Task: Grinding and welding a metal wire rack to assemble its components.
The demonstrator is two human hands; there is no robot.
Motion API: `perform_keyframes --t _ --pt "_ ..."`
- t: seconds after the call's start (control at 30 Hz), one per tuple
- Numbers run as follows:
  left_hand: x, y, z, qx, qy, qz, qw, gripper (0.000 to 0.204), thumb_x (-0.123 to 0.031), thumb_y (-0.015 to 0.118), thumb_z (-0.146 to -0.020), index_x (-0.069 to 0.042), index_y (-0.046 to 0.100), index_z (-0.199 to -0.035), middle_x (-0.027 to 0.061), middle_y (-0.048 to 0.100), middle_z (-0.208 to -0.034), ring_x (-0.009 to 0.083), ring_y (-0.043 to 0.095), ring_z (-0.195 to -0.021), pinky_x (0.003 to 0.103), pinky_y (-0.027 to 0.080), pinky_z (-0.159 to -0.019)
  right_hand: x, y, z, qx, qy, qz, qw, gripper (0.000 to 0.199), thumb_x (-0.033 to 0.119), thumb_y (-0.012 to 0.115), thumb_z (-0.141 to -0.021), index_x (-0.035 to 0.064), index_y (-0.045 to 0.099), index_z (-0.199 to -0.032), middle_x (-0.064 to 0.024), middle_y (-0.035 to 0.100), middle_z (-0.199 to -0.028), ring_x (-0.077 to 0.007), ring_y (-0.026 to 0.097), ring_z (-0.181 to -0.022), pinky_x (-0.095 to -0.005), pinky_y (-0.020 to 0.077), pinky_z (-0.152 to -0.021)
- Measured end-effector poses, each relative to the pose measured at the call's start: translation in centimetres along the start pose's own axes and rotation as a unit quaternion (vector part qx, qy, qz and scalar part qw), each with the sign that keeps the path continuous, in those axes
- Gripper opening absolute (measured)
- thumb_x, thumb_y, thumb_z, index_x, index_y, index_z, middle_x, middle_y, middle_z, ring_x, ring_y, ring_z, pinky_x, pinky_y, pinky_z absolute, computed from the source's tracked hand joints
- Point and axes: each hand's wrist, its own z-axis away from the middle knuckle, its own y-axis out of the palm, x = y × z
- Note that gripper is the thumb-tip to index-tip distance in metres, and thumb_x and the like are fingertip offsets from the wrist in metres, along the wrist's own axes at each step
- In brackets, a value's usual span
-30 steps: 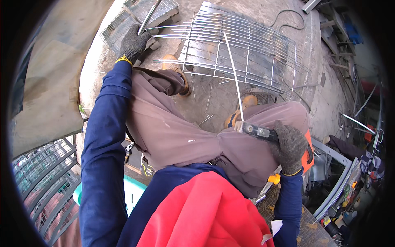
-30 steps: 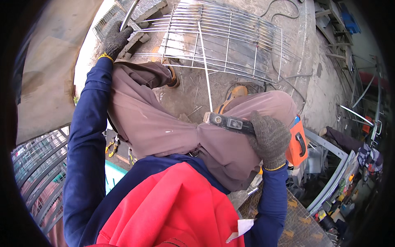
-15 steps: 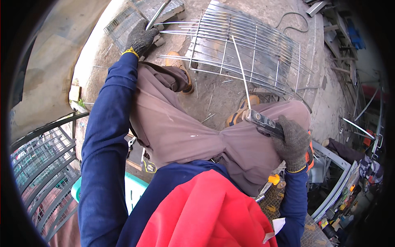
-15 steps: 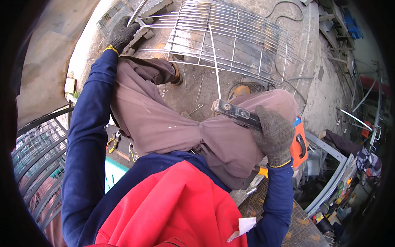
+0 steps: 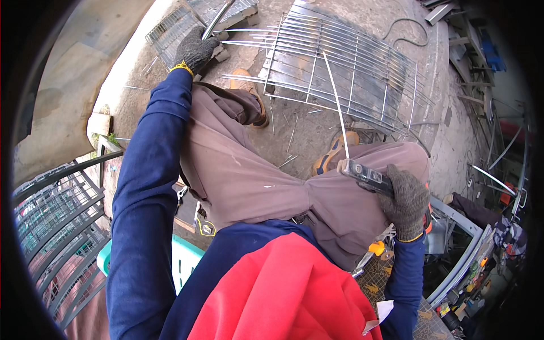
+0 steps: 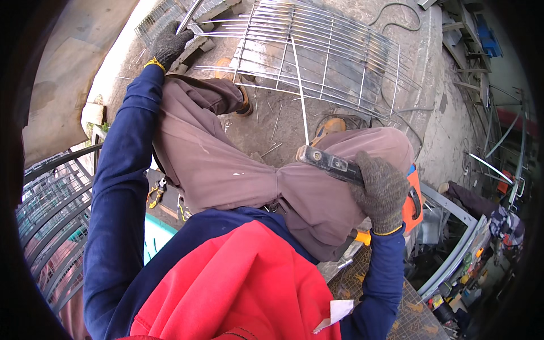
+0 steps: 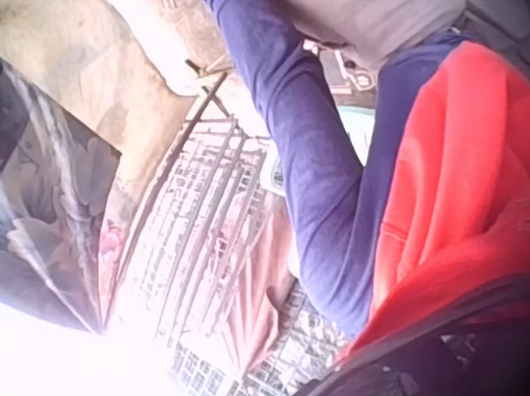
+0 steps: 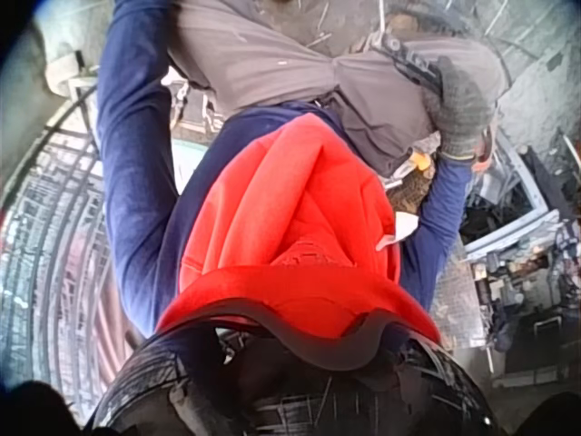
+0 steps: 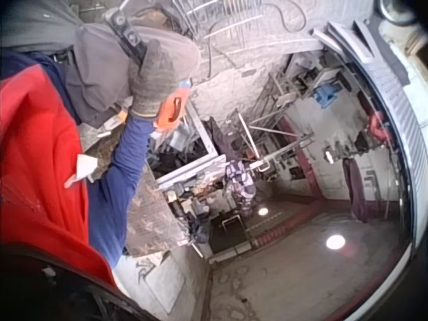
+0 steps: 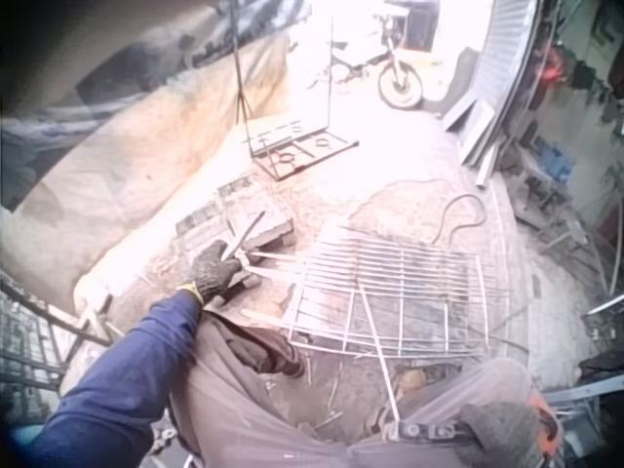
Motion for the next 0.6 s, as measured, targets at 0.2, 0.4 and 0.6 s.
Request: perform_keyframes --t 0.2,0.4,0.6 --pt "0.07 -0.03 0.13 0.009 0.001 -0.021 1.0 0.048 -0.041 0.066 -0.078 -0.005 0.064 -0.11 0.0215 0.066 -0.107 0.0366 0.063 -0.102 0.042 0.047 -0.09 0.05 0.02 0.32 -0.002 0.007 0.001 1.0 0.05 0.027 0.075 -0.067 0.0133 0.066 -0.114 -0.0062 0.069 -0.09 -0.0263 0.067 -0.081 -0.0403 0.052 -0.068" --pt "0.38 0.13 -0.19 0.018 -0.023 -0.023 0.999 0.049 -0.039 0.066 -0.078 -0.005 0.063 -0.113 0.0218 0.066 -0.109 0.0368 0.062 -0.104 0.041 0.047 -0.092 -0.23 0.04 0.11 -0.034 -0.02 -0.009 0.999 0.052 0.024 0.074 -0.064 0.0123 0.065 -0.114 -0.0067 0.068 -0.088 -0.0273 0.067 -0.081 -0.0407 0.0518 -0.069" --pt "-0.01 0.4 -0.25 0.019 -0.018 -0.053 0.998 0.046 -0.035 0.066 -0.078 -0.005 0.063 -0.113 0.0219 0.066 -0.11 0.0362 0.063 -0.106 0.041 0.047 -0.093 -0.05 -0.06 0.08 -0.025 -0.006 -0.008 1.0 0.051 0.022 0.073 -0.064 0.0118 0.066 -0.113 -0.007 0.068 -0.088 -0.0274 0.067 -0.081 -0.0402 0.052 -0.069"
